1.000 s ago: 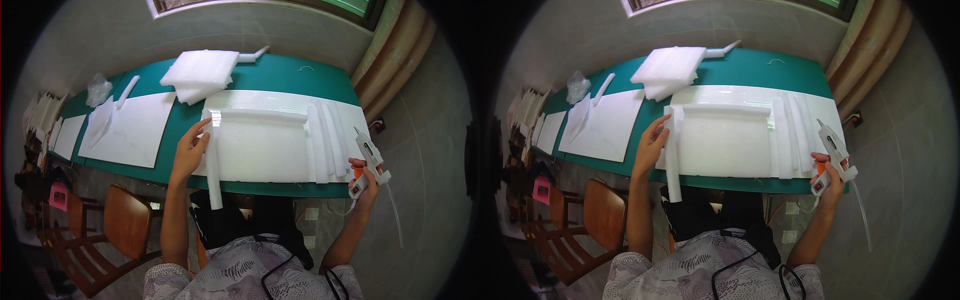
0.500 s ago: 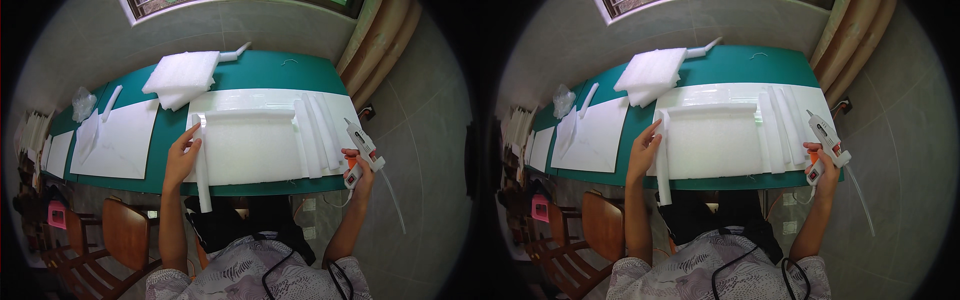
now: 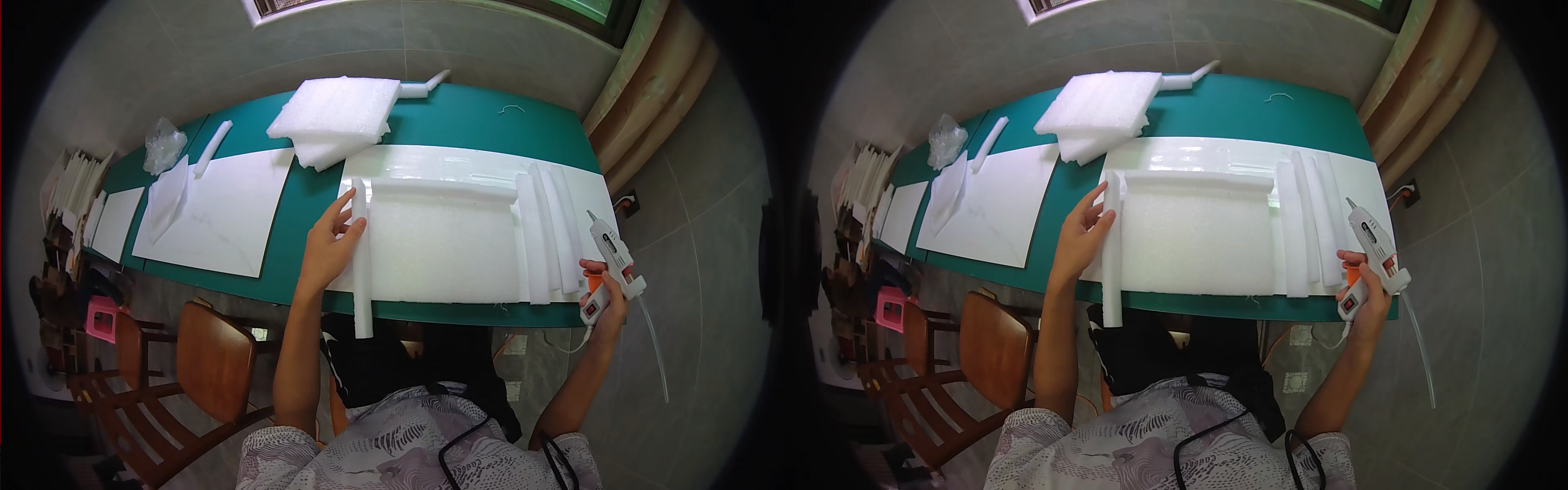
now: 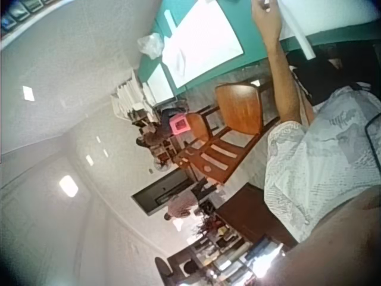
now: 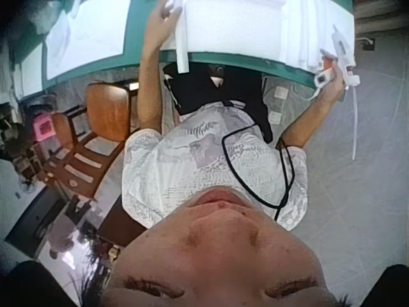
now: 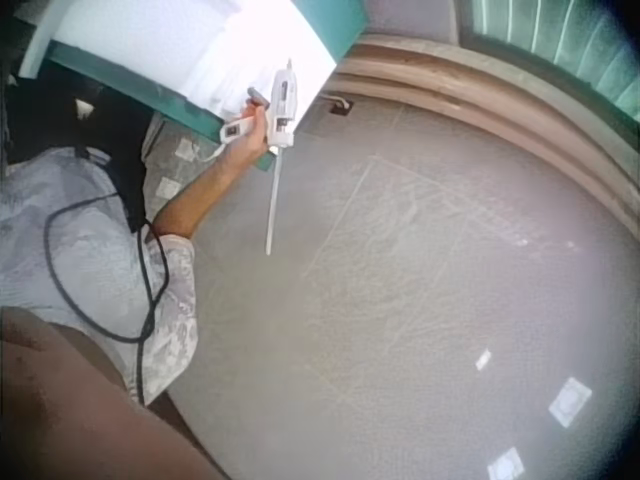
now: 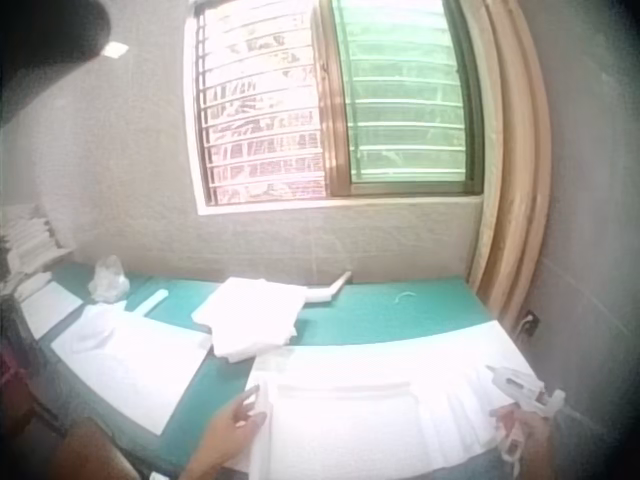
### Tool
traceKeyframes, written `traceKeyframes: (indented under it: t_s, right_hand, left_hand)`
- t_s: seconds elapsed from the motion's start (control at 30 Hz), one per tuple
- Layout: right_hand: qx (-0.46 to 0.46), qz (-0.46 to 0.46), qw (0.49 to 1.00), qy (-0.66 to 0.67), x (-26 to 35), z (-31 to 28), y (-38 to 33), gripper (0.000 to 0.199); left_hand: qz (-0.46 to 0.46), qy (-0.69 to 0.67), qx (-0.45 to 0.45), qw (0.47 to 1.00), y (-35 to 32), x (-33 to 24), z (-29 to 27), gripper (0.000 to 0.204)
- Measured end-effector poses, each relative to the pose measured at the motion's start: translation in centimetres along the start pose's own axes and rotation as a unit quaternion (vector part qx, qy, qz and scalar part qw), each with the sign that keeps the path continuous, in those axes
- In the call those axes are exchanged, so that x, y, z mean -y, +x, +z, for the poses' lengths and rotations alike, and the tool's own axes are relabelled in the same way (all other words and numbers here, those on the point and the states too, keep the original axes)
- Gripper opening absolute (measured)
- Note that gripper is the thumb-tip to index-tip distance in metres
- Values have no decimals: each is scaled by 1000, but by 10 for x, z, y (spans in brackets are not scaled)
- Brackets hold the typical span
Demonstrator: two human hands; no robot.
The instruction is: Assembling foam pieces together using a hot glue gun.
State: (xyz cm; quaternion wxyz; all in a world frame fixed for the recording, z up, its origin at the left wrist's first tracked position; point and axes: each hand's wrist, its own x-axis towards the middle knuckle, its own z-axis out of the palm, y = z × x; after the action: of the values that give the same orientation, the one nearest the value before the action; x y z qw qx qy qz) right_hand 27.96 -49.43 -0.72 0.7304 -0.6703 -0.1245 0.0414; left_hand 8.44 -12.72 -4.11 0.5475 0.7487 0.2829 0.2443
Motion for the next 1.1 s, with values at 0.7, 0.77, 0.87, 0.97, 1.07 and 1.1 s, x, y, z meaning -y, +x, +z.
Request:
traceKeyframes:
  t_s: [0.7, 0.77, 0.87, 0.97, 1.07, 1.1]
  right_hand:
    - [19, 7, 1000, -6, 5, 10, -3, 39]
    - [23, 7, 1000, -6, 5, 10, -3, 39]
    - [18, 4, 1000, -2, 3, 10, -4, 38]
    - [16, 5, 1000, -3, 2, 10, -4, 38]
    - [23, 8, 1000, -10, -1, 7, -4, 38]
    - [18, 8, 1000, -8, -1, 9, -5, 37]
  left_hand:
    - [56, 119, -27, 991, -20, -26, 8, 39]
    - [68, 126, -35, 989, -21, -29, 11, 38]
    - [72, 125, -43, 989, -22, -31, 12, 37]
    - [69, 132, -45, 988, -22, -31, 14, 35]
    - [74, 147, -49, 985, -22, -26, 16, 34]
    - [75, 147, -48, 985, -22, -27, 17, 34]
